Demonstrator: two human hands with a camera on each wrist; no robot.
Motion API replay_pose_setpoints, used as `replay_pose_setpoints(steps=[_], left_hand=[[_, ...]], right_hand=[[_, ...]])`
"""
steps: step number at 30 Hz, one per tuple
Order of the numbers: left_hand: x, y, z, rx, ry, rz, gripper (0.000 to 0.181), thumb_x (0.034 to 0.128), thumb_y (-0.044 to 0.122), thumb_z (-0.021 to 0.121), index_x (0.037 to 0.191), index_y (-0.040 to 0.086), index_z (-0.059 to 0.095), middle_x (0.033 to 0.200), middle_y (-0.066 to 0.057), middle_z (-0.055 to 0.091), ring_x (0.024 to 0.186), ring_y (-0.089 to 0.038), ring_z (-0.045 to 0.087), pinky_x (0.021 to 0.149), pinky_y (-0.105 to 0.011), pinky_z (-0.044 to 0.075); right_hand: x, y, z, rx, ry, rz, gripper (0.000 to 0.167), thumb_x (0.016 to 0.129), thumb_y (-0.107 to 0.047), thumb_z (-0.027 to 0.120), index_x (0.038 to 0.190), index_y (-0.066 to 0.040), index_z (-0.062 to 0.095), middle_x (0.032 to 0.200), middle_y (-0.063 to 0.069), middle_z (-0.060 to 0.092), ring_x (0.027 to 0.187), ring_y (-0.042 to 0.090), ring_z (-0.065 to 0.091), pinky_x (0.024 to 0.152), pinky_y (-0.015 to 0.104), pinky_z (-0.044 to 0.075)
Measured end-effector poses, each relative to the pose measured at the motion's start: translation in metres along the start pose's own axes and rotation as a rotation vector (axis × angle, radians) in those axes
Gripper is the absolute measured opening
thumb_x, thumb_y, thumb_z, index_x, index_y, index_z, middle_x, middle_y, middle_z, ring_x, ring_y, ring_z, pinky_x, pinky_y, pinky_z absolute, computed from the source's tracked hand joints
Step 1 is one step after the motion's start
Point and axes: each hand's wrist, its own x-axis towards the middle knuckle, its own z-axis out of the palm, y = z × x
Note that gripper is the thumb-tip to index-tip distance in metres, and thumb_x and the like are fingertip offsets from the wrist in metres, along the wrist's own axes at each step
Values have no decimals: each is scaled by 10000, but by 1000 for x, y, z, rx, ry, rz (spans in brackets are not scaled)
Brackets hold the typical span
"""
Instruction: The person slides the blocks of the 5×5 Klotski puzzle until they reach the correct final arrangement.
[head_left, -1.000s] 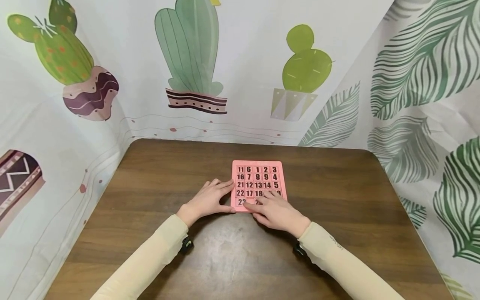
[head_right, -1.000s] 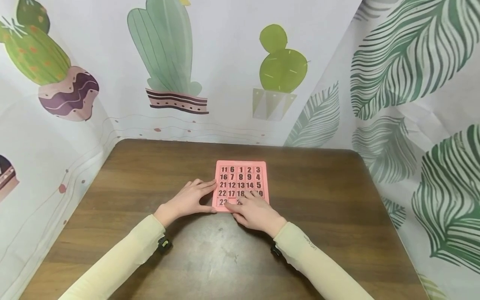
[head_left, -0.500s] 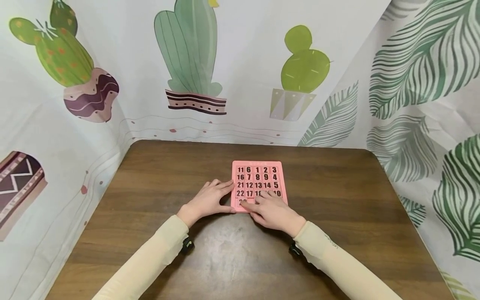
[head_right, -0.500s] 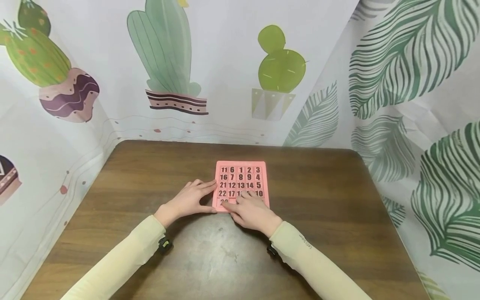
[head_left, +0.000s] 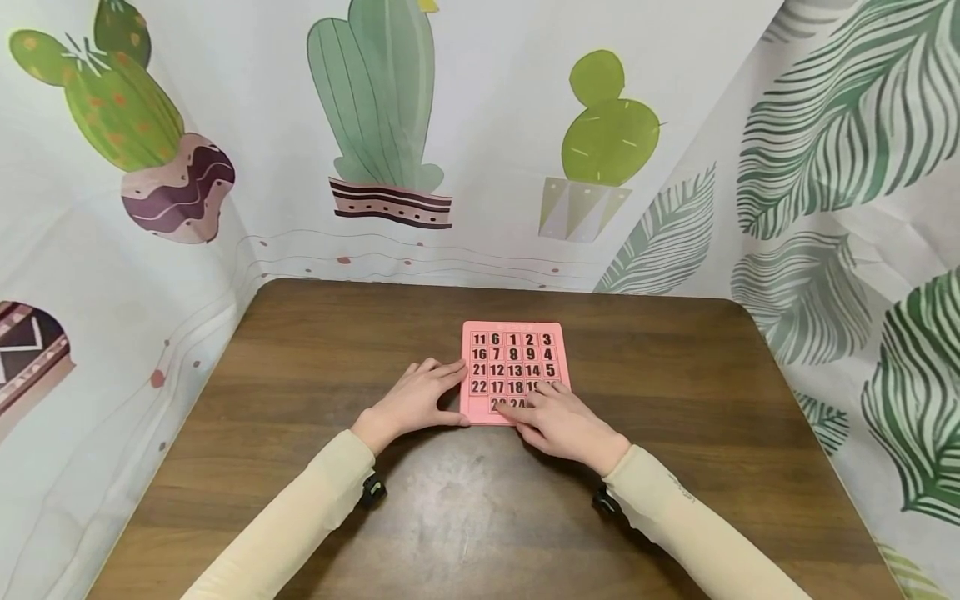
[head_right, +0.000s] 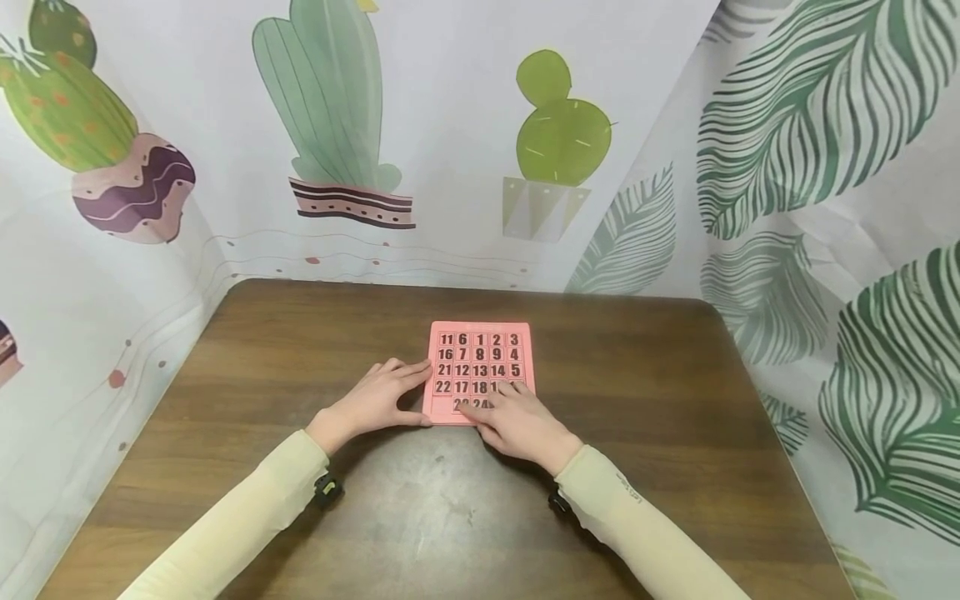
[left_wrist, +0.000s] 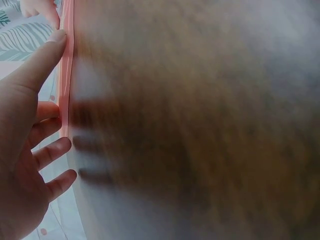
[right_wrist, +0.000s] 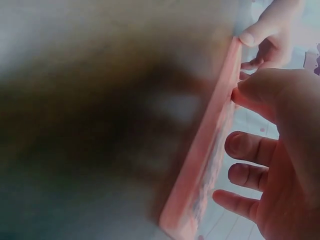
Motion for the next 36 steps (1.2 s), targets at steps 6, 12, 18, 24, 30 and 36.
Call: replay_pose_setpoints(steps=[6,12,18,24,30,36], left_hand=[[1,-2,2,5,-11,-6,934,847,660,754,1560,114,498,1623,-45,450,1295,-247,478,1001,-476,407],[1,-3,2,-3,-9,-6,931,848,655,756,1560,113,499,1620,-42,455,1292,-245,478,998,-469,406],[1,-3,3,-3,10,10,913,847,643,765,1541,100,526,1602,-59,483,1260,-252,491,973,-471,416],[1,-3,2,-1,4,-1,935,840,653,765,1556,109,506,1611,-50,470,1270,-241,486,984,-473,413],[0,-1,0,-15,12,3,913,846,617,781,1550,101,514,1603,-62,482,1258,-252,495,990,-502,419],[-1,0,-1,-10,11,9,899,850,614,779,1539,95,527,1605,-65,477,1275,-266,493,973,-473,416]], right_hand=[[20,3,-3,23,-52,25,366,1010,-288,653,1364,-223,717,968,31,704,1007,283,601,976,533,475],[39,5,2,31,-152,84,411,1026,-286,597,1428,-247,670,1123,66,734,1093,306,596,1030,578,445],[40,4,3,1,-185,93,389,1029,-309,610,1408,-268,689,1048,61,717,1074,300,592,995,563,466],[32,-3,1,-33,-137,56,369,1014,-335,649,1373,-279,712,955,43,697,1022,295,607,929,541,492],[26,-9,-1,-44,-113,16,348,1009,-346,660,1343,-280,733,926,24,692,975,265,594,902,509,488],[30,-4,-2,31,-115,4,329,1020,-308,640,1327,-252,743,954,17,705,1004,262,597,972,532,483]])
